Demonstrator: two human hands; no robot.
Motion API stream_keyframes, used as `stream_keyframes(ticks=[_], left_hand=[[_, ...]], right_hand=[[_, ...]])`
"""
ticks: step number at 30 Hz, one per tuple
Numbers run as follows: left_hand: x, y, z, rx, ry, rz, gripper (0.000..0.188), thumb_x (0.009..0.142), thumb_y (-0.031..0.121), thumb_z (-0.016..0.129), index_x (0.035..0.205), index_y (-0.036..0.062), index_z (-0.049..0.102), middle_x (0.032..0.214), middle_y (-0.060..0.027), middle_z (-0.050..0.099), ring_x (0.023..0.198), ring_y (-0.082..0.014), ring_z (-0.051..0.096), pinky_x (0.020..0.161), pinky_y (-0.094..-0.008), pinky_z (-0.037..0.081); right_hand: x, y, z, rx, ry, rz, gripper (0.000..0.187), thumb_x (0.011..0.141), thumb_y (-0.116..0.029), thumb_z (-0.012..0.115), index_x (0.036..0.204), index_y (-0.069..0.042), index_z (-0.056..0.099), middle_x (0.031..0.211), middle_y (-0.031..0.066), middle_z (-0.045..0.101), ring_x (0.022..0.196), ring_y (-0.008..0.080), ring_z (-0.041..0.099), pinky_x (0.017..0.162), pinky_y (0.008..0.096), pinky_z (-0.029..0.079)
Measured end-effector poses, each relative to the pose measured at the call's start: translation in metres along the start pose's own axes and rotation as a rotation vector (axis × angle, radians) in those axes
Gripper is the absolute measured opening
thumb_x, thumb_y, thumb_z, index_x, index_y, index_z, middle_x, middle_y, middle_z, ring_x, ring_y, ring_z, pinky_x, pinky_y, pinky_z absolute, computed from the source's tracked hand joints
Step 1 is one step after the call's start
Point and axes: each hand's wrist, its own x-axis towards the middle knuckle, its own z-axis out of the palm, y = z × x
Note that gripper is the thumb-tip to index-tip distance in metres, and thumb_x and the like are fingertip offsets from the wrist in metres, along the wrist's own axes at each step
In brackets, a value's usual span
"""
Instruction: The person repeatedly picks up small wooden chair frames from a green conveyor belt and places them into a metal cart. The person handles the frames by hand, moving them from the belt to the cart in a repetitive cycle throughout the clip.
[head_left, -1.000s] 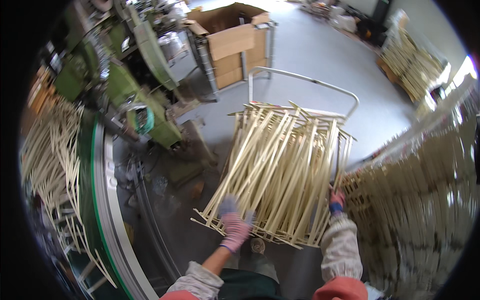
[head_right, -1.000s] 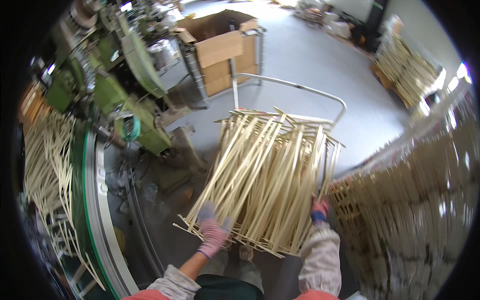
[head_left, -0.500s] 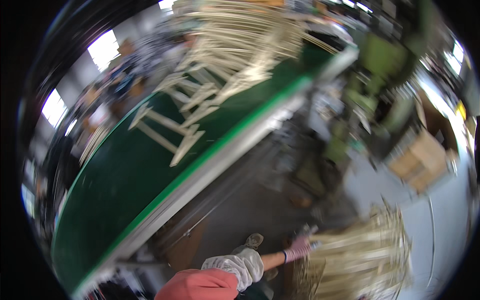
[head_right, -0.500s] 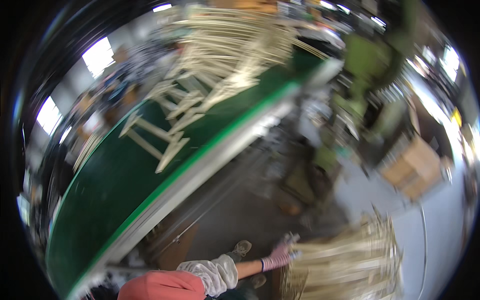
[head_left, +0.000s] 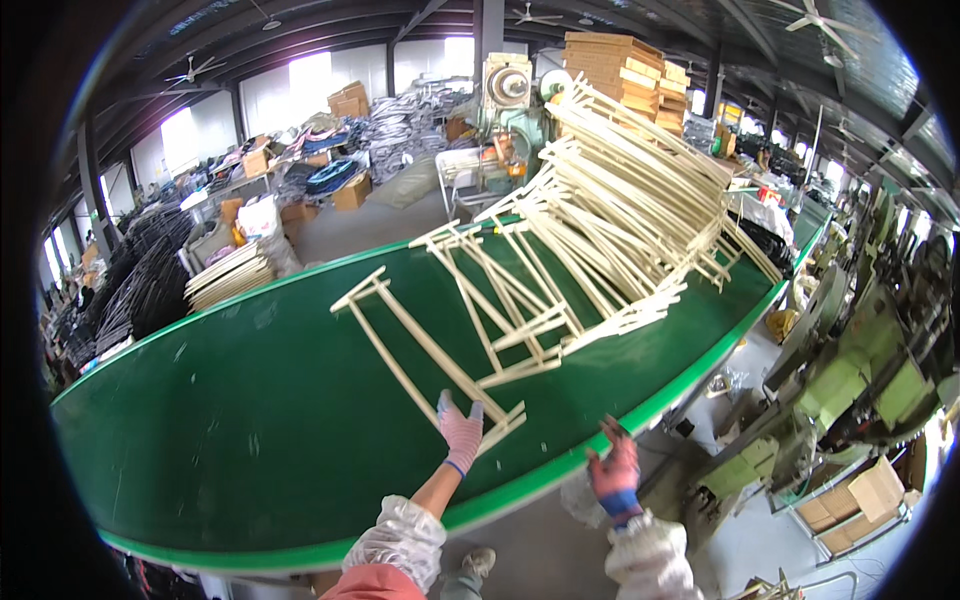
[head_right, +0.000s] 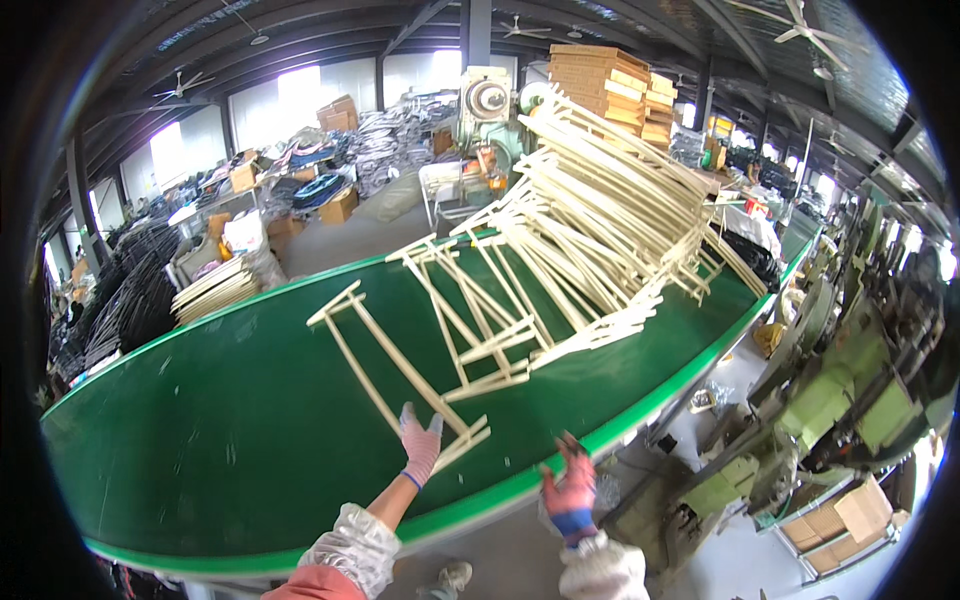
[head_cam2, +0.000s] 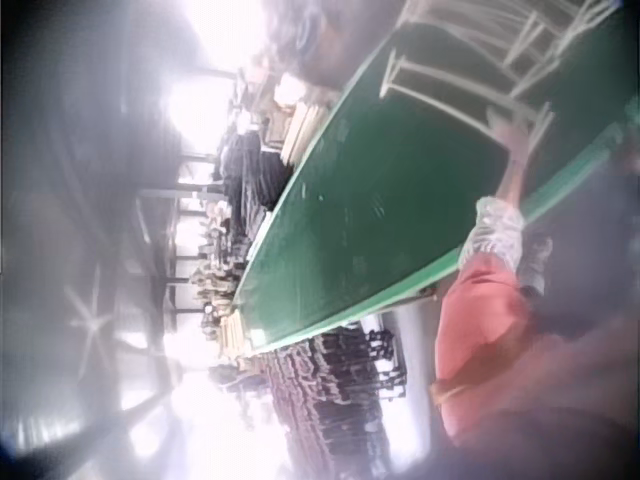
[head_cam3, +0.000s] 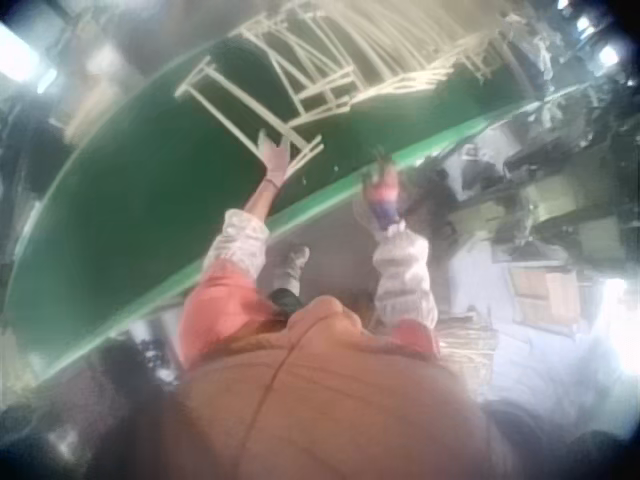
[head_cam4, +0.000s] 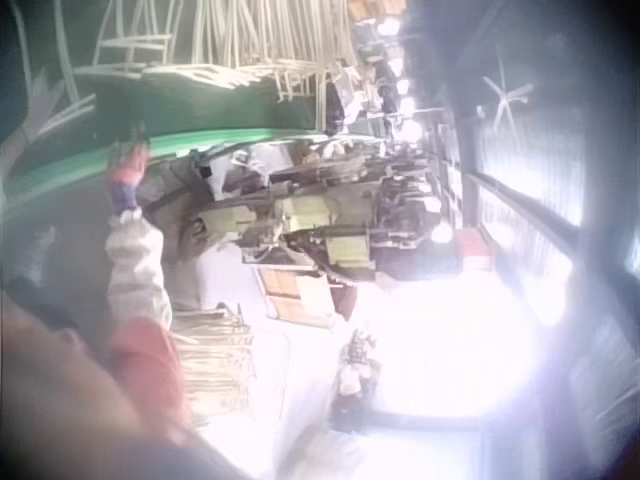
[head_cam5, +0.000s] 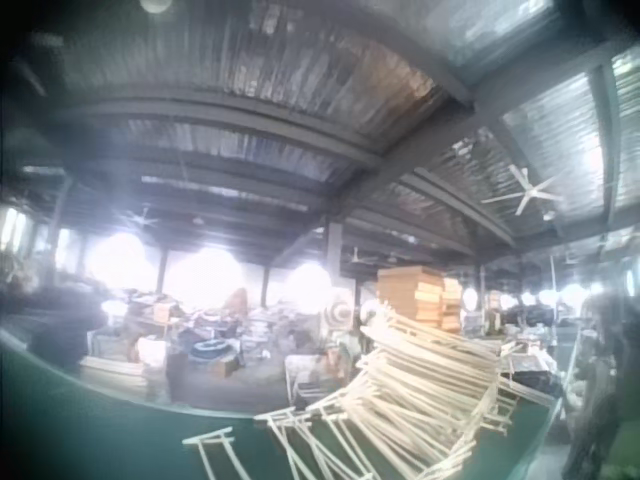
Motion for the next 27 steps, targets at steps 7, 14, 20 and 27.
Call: stream_keyframes(ticks=[7,14,20,27], left_hand=[[0.141,-0.063,0.105,0.226,0.005,-0.467,0.035,0.058,-0.001,0.056,0.093,-0.0003,0.052,0.106,-0.0214,0.045,0.100,-0.0350,0.044,0.085,-0.0385,0.040],[0.163,-0.051,0.009,-0.985,-0.025,-0.558,0.040,0.062,-0.022,0.042,0.089,0.0080,0.040,0.096,-0.0096,0.046,0.089,-0.0219,0.051,0.066,-0.0363,0.052],[0.190,-0.003,-0.018,-0.698,-0.047,-0.466,0.040,0.060,-0.017,0.043,0.093,0.0060,0.039,0.088,-0.0100,0.049,0.078,-0.0201,0.052,0.062,-0.0308,0.050],[0.193,0.018,0.038,-0.870,0.051,-0.706,0.029,0.092,0.028,0.034,0.115,0.0103,0.039,0.093,-0.0044,0.045,0.077,-0.0163,0.041,0.074,-0.0287,0.039]], right_hand=[[0.277,0.007,0.254,-0.565,-0.544,0.013,0.030,0.075,-0.029,0.050,0.096,-0.008,0.056,0.096,0.0100,0.060,0.099,0.0277,0.053,0.080,0.0389,0.042],[0.316,0.059,0.320,-0.859,-1.132,-0.023,0.047,0.066,-0.046,0.058,0.100,-0.013,0.062,0.101,0.0051,0.062,0.099,0.0218,0.056,0.079,0.0353,0.046],[0.199,0.018,0.274,-0.461,-1.099,0.202,0.060,0.062,-0.033,0.064,0.108,-0.001,0.044,0.102,0.0179,0.057,0.093,0.0324,0.057,0.078,0.0398,0.047],[0.229,-0.014,0.228,1.077,-0.880,1.111,0.034,0.083,-0.035,0.049,0.107,-0.011,0.050,0.098,0.0045,0.055,0.085,0.0202,0.057,0.060,0.0358,0.047]])
